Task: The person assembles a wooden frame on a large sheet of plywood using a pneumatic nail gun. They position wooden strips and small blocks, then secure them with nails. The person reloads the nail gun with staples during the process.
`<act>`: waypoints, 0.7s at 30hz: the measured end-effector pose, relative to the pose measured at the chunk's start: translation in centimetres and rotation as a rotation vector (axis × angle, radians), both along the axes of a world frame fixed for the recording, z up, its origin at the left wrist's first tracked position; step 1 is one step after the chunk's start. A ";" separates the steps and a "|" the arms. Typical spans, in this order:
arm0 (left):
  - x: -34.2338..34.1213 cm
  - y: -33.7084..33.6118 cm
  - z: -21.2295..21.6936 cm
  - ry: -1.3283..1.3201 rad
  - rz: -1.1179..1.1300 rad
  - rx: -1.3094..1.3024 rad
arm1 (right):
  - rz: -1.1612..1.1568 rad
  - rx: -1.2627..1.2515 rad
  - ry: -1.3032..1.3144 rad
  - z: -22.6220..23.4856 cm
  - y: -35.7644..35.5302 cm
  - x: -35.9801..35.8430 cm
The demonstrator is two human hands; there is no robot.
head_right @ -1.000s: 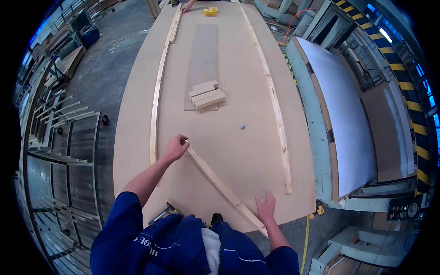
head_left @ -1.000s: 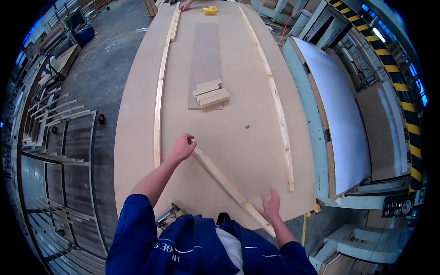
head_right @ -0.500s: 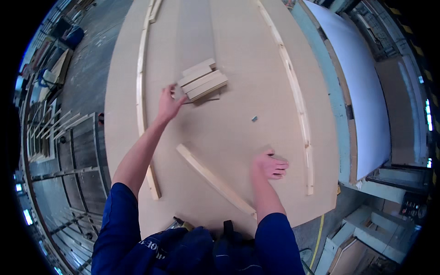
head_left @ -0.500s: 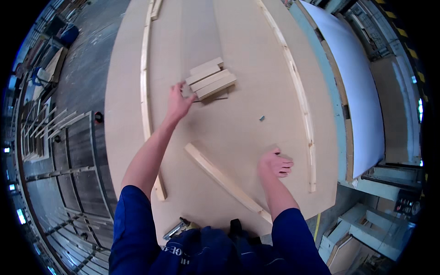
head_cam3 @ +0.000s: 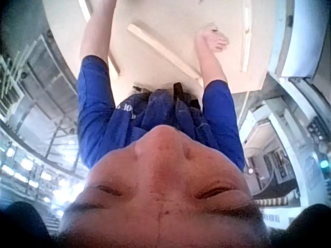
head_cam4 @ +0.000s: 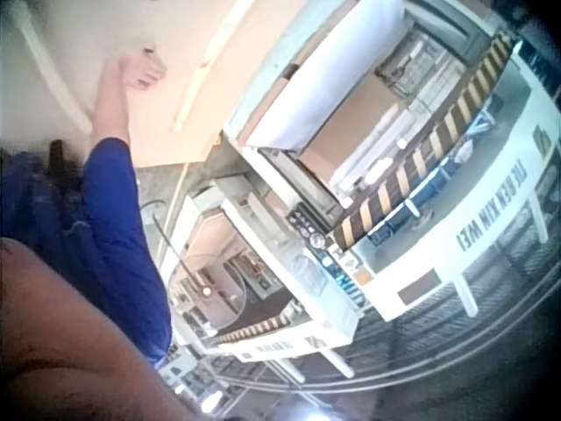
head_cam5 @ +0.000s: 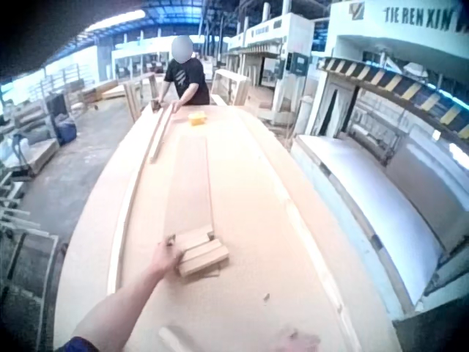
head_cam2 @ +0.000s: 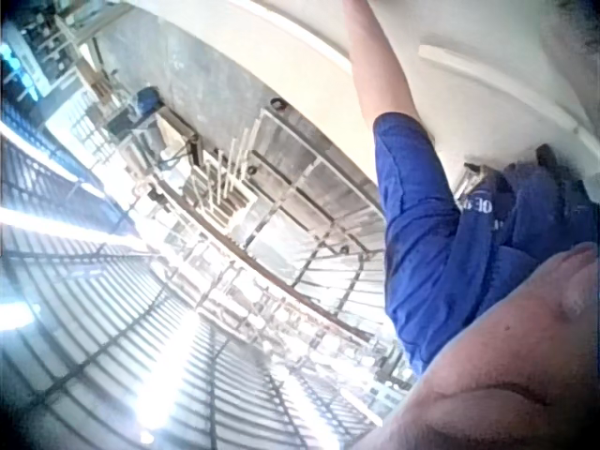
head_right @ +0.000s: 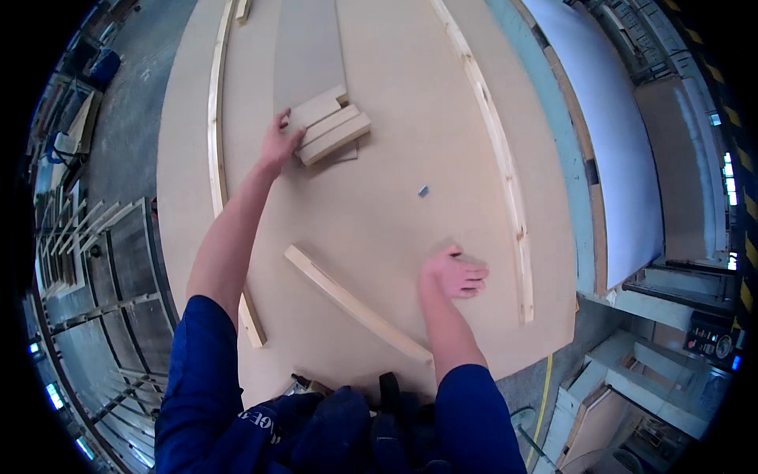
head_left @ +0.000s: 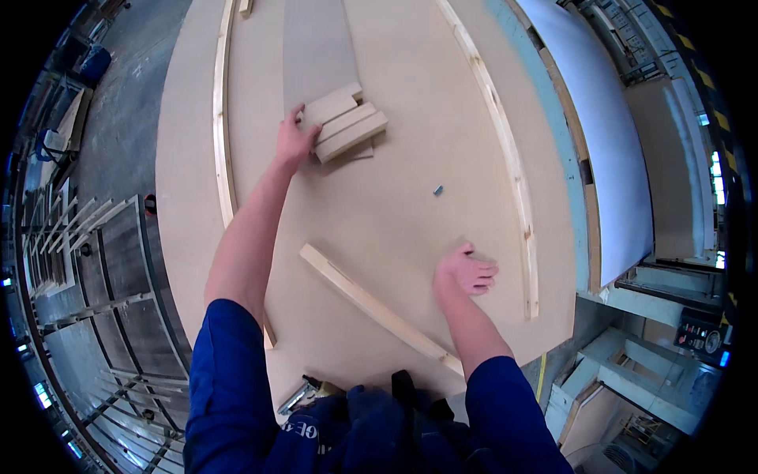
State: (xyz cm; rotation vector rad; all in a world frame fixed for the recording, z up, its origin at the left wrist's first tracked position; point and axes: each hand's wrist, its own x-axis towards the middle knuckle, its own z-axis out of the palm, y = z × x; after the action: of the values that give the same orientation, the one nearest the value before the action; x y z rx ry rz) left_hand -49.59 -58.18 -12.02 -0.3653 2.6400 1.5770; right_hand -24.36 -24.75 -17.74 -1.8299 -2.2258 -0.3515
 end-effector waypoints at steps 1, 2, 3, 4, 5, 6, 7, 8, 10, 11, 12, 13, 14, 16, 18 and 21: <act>-0.1 -0.2 0.0 -0.012 -0.007 0.026 | 0.016 -0.054 0.016 -0.3 0.1 0.0; -0.8 -1.4 -0.6 0.013 -0.025 0.046 | 0.032 -0.027 0.056 -0.4 0.0 -0.8; -0.6 -2.6 -1.5 0.018 -0.047 0.064 | 0.045 -0.005 0.078 -0.5 -0.2 -1.4; -0.2 0.0 0.1 -0.002 -0.014 0.179 | 0.018 -0.004 0.009 -1.0 0.2 1.0; -0.5 0.3 0.6 -0.016 0.015 0.110 | 0.004 -0.017 0.024 -0.8 0.2 0.3; -0.3 0.4 0.9 -0.029 0.042 0.042 | -0.011 -0.030 0.041 -0.6 0.1 -0.1; 0.5 0.2 1.1 -0.068 0.059 0.105 | -0.026 -0.057 0.022 -0.3 -0.1 -0.1; 0.9 0.5 1.4 -0.093 0.063 0.173 | -0.030 -0.039 0.002 -0.4 0.1 -0.1; 0.6 0.0 1.6 -0.087 0.075 0.203 | -0.020 -0.009 -0.021 -0.9 0.0 0.2; 0.7 -0.9 0.8 -0.067 0.087 0.162 | -0.016 -0.054 -0.009 -0.3 -0.3 -0.1; 0.6 -0.9 1.0 -0.052 0.086 0.123 | -0.024 -0.098 0.001 0.2 -0.4 -0.3; 0.8 -0.9 1.1 -0.078 0.081 0.127 | -0.033 -0.142 0.010 0.7 -0.5 -0.3; 0.9 -0.9 1.1 -0.073 0.071 0.125 | -0.044 -0.137 0.003 0.9 -0.4 -0.1; 0.9 -2.0 0.0 -0.031 0.075 0.116 | -0.039 -0.134 0.016 1.0 -0.6 -0.3; 0.8 -3.9 -2.9 0.069 0.109 0.136 | -0.002 -0.059 -0.025 0.1 -0.8 -0.6; 1.4 -1.6 -0.4 0.002 0.082 0.128 | -0.033 -0.054 0.002 0.9 -0.5 -0.1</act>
State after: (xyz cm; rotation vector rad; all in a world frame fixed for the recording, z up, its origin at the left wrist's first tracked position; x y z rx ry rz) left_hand -48.20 -59.75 -12.47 -0.4699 2.5394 1.7604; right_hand -24.47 -25.21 -16.87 -1.8952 -2.2270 -0.2977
